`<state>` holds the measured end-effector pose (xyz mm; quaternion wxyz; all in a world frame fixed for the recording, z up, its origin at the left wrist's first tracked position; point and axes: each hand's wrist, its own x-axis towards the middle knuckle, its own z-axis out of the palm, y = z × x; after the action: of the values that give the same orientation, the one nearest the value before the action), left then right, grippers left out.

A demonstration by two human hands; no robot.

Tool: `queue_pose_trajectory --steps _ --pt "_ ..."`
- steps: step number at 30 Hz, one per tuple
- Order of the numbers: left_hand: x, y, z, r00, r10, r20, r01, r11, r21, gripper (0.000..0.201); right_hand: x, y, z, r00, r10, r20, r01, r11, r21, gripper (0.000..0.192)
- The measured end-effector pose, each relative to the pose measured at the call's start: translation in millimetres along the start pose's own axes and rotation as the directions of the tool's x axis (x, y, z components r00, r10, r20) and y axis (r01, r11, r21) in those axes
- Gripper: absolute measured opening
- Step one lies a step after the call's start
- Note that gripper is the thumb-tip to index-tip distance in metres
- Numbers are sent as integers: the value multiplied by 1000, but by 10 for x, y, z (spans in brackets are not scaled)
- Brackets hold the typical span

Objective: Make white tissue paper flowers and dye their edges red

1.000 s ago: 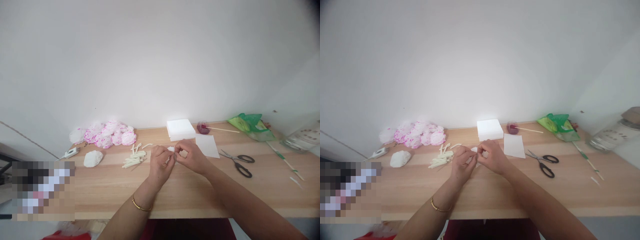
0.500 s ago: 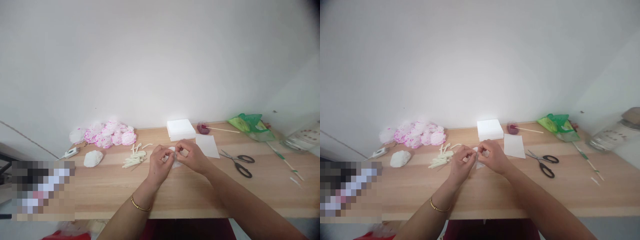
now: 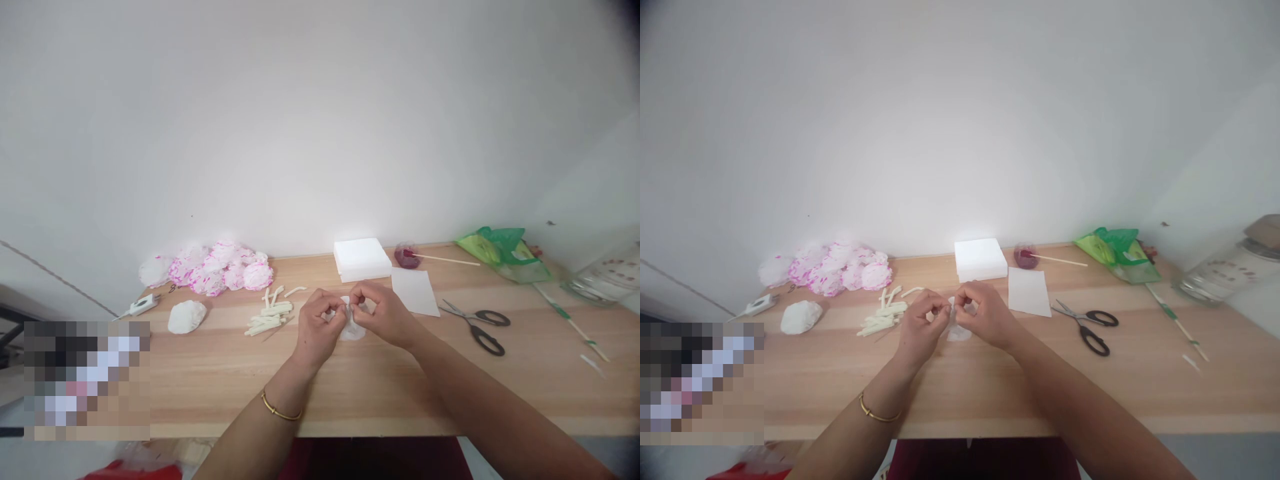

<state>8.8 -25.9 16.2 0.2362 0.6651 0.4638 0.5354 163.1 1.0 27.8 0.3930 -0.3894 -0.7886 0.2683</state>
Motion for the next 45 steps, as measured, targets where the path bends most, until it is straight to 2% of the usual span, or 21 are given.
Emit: queue_pose_trajectory --steps 11,21,24,31,35,40,45 --pt "10 1 -24 998 -54 -18 54 998 11 11 2 -20 -44 999 48 17 -49 997 54 7" --pt "-22 -42 18 997 76 -6 -76 997 19 13 3 2 -12 999 41 28 -41 999 22 9" --pt "-20 -51 24 997 78 -7 -78 997 17 13 3 -1 -13 999 42 19 -42 999 17 9" --pt "-4 4 11 999 -34 26 33 999 26 12 16 -6 -27 998 54 13 -54 999 7 10" --pt "-8 -1 -6 991 -116 71 114 993 40 16 11 27 -5 1000 -3 22 4 999 -42 10" --pt "3 -31 -3 976 -204 75 201 979 41 13 -6 67 29 996 -79 43 84 989 -120 10" --pt "13 -35 10 968 -242 66 244 970 -16 10 -12 79 37 996 -80 43 85 988 -129 10"
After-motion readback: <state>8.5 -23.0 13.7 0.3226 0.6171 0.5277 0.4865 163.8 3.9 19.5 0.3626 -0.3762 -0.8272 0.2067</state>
